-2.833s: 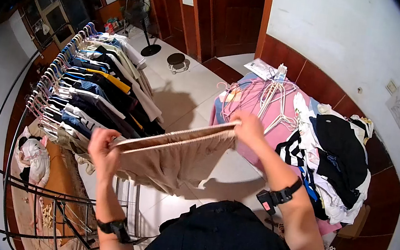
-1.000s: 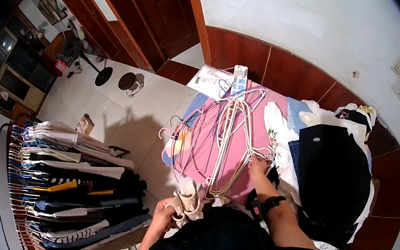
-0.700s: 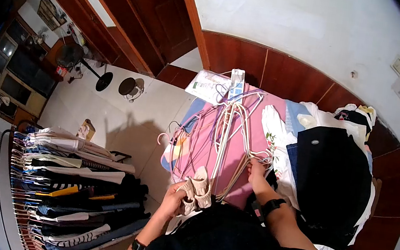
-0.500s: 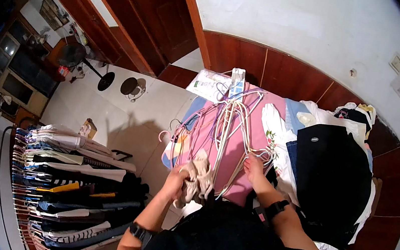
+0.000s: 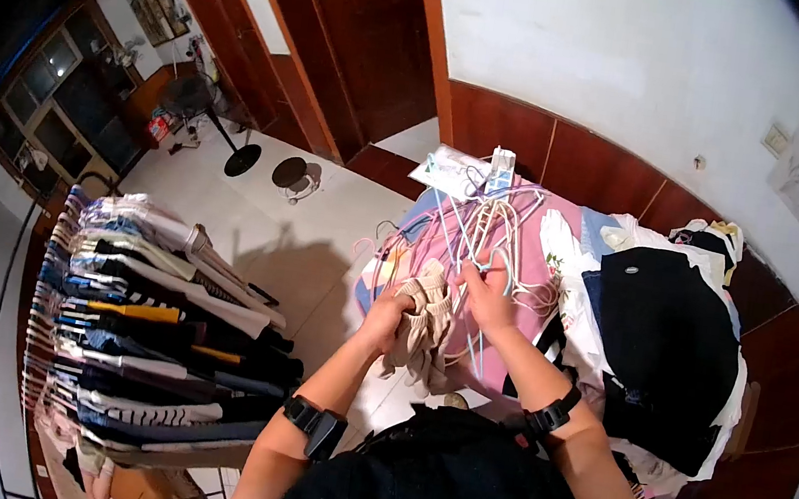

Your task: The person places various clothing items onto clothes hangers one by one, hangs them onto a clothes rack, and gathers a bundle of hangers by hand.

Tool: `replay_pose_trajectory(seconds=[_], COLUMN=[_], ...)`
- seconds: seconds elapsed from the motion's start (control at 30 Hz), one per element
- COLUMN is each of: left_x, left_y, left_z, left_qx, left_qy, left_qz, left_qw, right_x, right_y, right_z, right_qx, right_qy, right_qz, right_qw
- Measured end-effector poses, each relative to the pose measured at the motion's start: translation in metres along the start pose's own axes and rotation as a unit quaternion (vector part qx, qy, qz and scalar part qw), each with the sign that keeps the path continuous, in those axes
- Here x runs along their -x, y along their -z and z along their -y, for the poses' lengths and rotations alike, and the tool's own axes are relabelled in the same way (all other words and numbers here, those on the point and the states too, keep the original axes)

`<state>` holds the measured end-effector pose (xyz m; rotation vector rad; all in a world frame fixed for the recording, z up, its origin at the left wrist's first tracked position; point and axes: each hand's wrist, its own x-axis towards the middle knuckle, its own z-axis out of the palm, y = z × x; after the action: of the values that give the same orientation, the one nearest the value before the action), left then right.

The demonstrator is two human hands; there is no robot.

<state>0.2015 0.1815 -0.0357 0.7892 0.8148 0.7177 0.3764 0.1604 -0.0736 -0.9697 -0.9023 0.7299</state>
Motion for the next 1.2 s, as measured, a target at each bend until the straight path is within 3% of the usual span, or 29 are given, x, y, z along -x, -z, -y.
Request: replay_pose_trajectory(seconds=[0.1, 0.17, 0.2, 0.27, 0.3, 0.33, 0.4, 0.53, 0.6, 0.67, 0.7, 0.73, 0.83, 0.87, 0.93, 1.0, 1.07, 1.1, 1.17, 1.2], left_x=[0.053, 0.081, 0.097, 0.130, 0.161, 0.180, 0.209, 0.248, 0.260, 0.267, 0.279, 0.284, 0.303, 0.303, 0.300, 0.297, 0.304, 0.305, 0.302, 0.306], left_y=[0.018, 0.041, 0.054, 0.076, 0.089, 0.098, 0.108, 0.126, 0.134, 0.141, 0.142, 0.145, 0.128, 0.134, 0.160, 0.163, 0.155, 0.142, 0.121, 0.115], left_z=[-0.002, 0.006, 0.011, 0.017, 0.023, 0.025, 0.027, 0.042, 0.048, 0.048, 0.048, 0.052, 0.044, 0.049, 0.063, 0.061, 0.059, 0.054, 0.046, 0.048], left_qx=[-0.002, 0.021, 0.039, 0.022, 0.054, 0.079, 0.067, 0.097, 0.100, 0.100, 0.096, 0.096, 0.129, 0.129, 0.060, 0.047, 0.046, 0.077, 0.057, 0.048], left_qy=[-0.008, -0.031, -0.048, -0.060, -0.072, -0.079, -0.088, -0.104, -0.107, -0.101, -0.097, -0.103, -0.086, -0.086, -0.050, -0.063, -0.076, -0.039, -0.013, -0.011], left_qz=[-0.033, -0.019, -0.002, -0.033, -0.045, -0.052, -0.058, -0.076, -0.090, -0.067, -0.084, -0.087, -0.153, -0.153, -0.139, -0.110, -0.045, -0.083, -0.041, -0.031], left_qw=[0.999, 0.999, 0.998, 0.997, 0.995, 0.992, 0.992, 0.987, 0.985, 0.988, 0.987, 0.986, 0.976, 0.976, 0.987, 0.991, 0.995, 0.993, 0.997, 0.998], right_x=[0.028, 0.047, 0.060, 0.082, 0.097, 0.106, 0.120, 0.152, 0.158, 0.157, 0.157, 0.158, 0.165, 0.166, 0.160, 0.163, 0.169, 0.178, 0.189, 0.192], right_y=[-0.023, -0.037, -0.048, -0.070, -0.074, -0.082, -0.093, -0.121, -0.118, -0.115, -0.109, -0.104, -0.100, -0.098, -0.095, -0.088, -0.079, -0.071, -0.073, -0.075], right_z=[0.060, 0.092, 0.101, 0.117, 0.132, 0.143, 0.167, 0.196, 0.192, 0.190, 0.189, 0.187, 0.194, 0.186, 0.168, 0.180, 0.185, 0.178, 0.145, 0.130], right_qx=[0.066, 0.054, 0.058, 0.048, 0.260, 0.263, 0.447, 0.397, 0.419, 0.338, 0.423, 0.419, 0.373, 0.373, 0.193, 0.206, 0.104, 0.107, 0.039, 0.038], right_qy=[0.029, -0.113, -0.116, -0.014, 0.073, 0.071, 0.324, 0.416, 0.409, 0.320, 0.377, 0.382, 0.211, 0.210, 0.135, 0.115, -0.125, -0.130, -0.079, -0.079], right_qz=[0.063, 0.140, 0.148, 0.174, 0.244, 0.253, 0.234, 0.151, 0.177, 0.235, 0.188, 0.191, 0.158, 0.158, 0.204, 0.211, 0.241, 0.231, 0.335, 0.336], right_qw=[0.995, 0.982, 0.980, 0.983, 0.931, 0.928, 0.800, 0.804, 0.791, 0.853, 0.802, 0.801, 0.890, 0.890, 0.950, 0.948, 0.957, 0.958, 0.938, 0.938])
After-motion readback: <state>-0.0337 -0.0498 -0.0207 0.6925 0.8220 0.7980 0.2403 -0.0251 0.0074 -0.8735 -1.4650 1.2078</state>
